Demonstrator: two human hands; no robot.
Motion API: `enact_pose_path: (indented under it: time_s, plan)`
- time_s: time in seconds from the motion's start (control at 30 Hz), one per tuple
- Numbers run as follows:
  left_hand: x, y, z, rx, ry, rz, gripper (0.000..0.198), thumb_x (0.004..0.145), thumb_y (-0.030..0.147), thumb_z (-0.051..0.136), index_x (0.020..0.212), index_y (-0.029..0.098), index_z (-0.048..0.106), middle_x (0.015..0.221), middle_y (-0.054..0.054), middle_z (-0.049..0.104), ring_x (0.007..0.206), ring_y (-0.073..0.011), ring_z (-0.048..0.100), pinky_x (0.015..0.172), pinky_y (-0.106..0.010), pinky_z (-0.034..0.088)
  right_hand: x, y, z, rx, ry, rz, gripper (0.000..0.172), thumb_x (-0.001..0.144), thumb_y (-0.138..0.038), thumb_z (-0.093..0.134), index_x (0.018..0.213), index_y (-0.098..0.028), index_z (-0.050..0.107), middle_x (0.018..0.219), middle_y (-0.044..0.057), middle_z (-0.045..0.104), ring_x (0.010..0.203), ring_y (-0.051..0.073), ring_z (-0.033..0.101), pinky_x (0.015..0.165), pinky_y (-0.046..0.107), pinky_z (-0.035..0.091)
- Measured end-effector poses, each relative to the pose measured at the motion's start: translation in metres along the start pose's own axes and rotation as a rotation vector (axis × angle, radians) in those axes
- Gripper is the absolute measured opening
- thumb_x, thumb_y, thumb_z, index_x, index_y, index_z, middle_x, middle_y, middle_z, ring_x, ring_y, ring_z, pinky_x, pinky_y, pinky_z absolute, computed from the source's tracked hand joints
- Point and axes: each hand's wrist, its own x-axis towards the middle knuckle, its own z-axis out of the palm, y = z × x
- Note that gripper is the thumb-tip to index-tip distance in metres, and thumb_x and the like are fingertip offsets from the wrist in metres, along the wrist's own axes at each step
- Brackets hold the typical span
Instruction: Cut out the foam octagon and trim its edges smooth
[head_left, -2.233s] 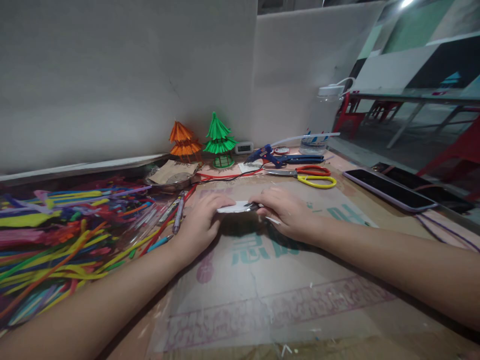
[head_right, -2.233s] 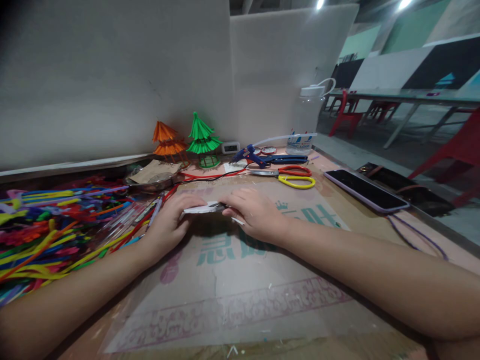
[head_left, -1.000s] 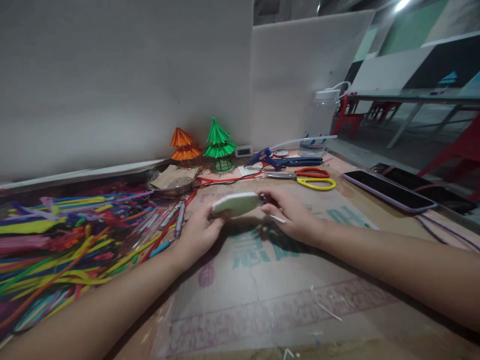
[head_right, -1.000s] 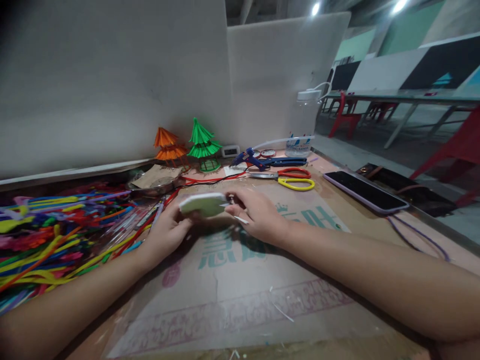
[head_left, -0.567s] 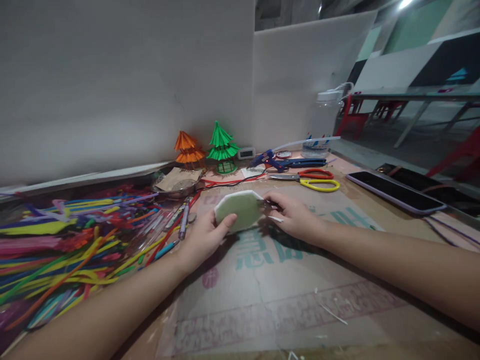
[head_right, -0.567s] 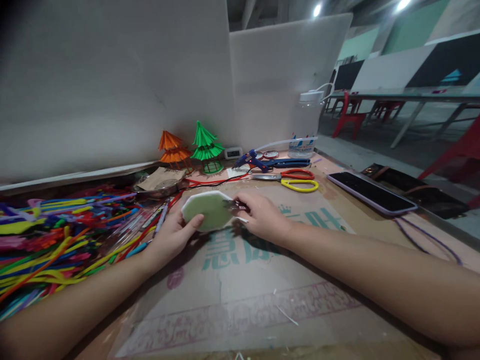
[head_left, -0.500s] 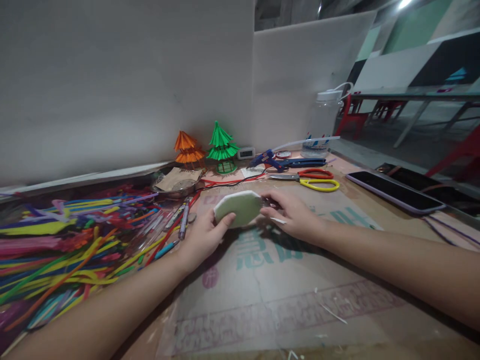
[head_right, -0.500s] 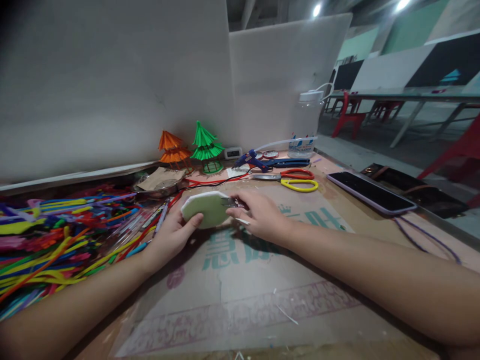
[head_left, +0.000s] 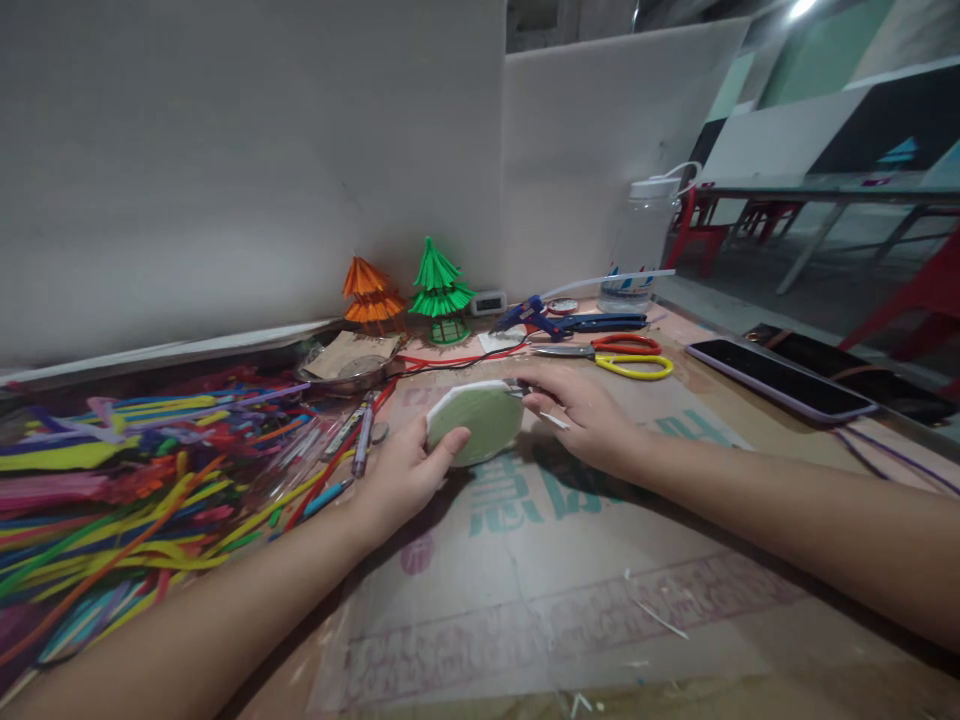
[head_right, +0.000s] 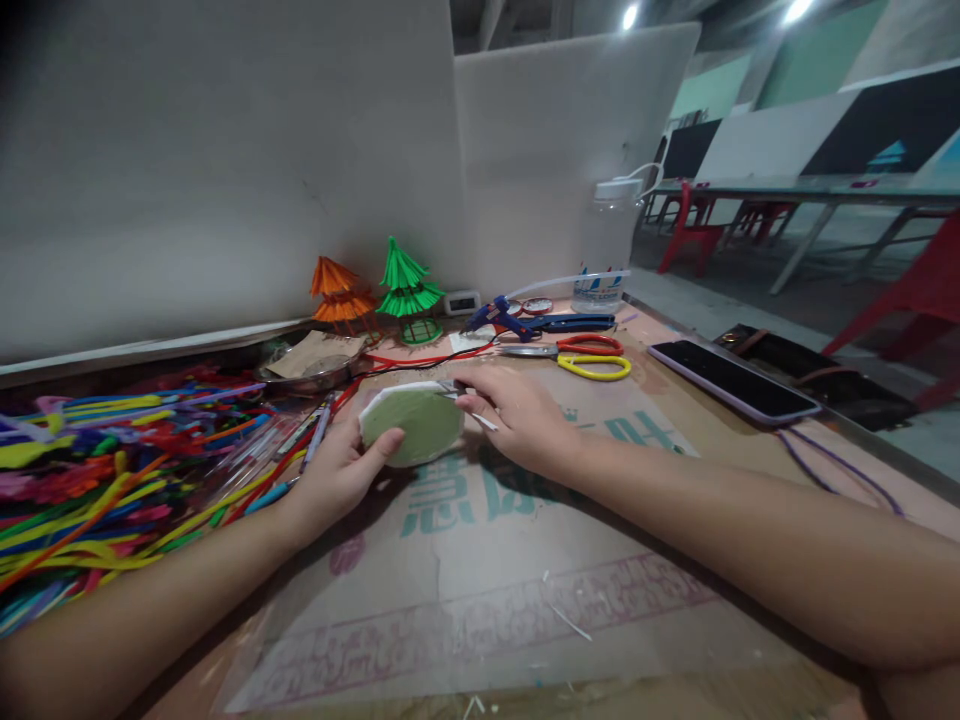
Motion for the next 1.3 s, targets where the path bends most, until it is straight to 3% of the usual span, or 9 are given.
enact_pose_path:
  time_s: [0.23,0.4,1.03,1.3]
  plan:
    - [0.0019,-0.0055,-0.0014,0.074,0.006,0.094,0.027,0.092,0.031,0.054,0.111,0.016,0.064,0.101,-0.008,0.072,0.095,-0.0245,0.066,0.086,-0.035,0.051,-0.0032,-0.0014,-0.0007,-0.109,0.03,-0.111,0.038,0.102,-0.044,0.04,0.114,-0.016,0.064,0.101,0.011,0.071,0.09,0.024,0.063,0.081,0.038,0.048]
    - [0.0015,-0.0021,-0.0037,0.123,-0.034,0.176,0.026,0.093,0.031,0.052,0.112,0.018,0.064,0.104,-0.007,0.071,0.094,-0.0231,0.065,0.084,-0.034,0.05,-0.0034,-0.0023,-0.0007,-0.172,0.039,-0.155,0.037,0.103,-0.043,0.04,0.115,-0.017,0.064,0.101,0.011,0.071,0.09,0.023,0.063,0.08,0.036,0.048]
    - [-0.0004,-0.0084,-0.0025,0.059,-0.059,0.161,0.027,0.094,0.034,0.053,0.111,0.016,0.063,0.104,-0.008,0.07,0.095,-0.024,0.065,0.087,-0.035,0.051,-0.0026,-0.0007,-0.0028,-0.121,0.039,-0.242,0.033,0.103,-0.039,0.043,0.108,-0.014,0.064,0.09,0.008,0.07,0.076,0.018,0.058,0.069,0.028,0.042]
    - [0.0007,-0.0069,-0.0041,0.085,-0.072,0.163,0.025,0.094,0.031,0.052,0.112,0.017,0.062,0.104,-0.007,0.069,0.095,-0.0228,0.064,0.084,-0.034,0.049,-0.0033,-0.0009,-0.0039,-0.124,0.002,-0.199,0.028,0.102,-0.036,0.044,0.108,-0.017,0.064,0.089,0.007,0.069,0.078,0.019,0.059,0.07,0.029,0.042]
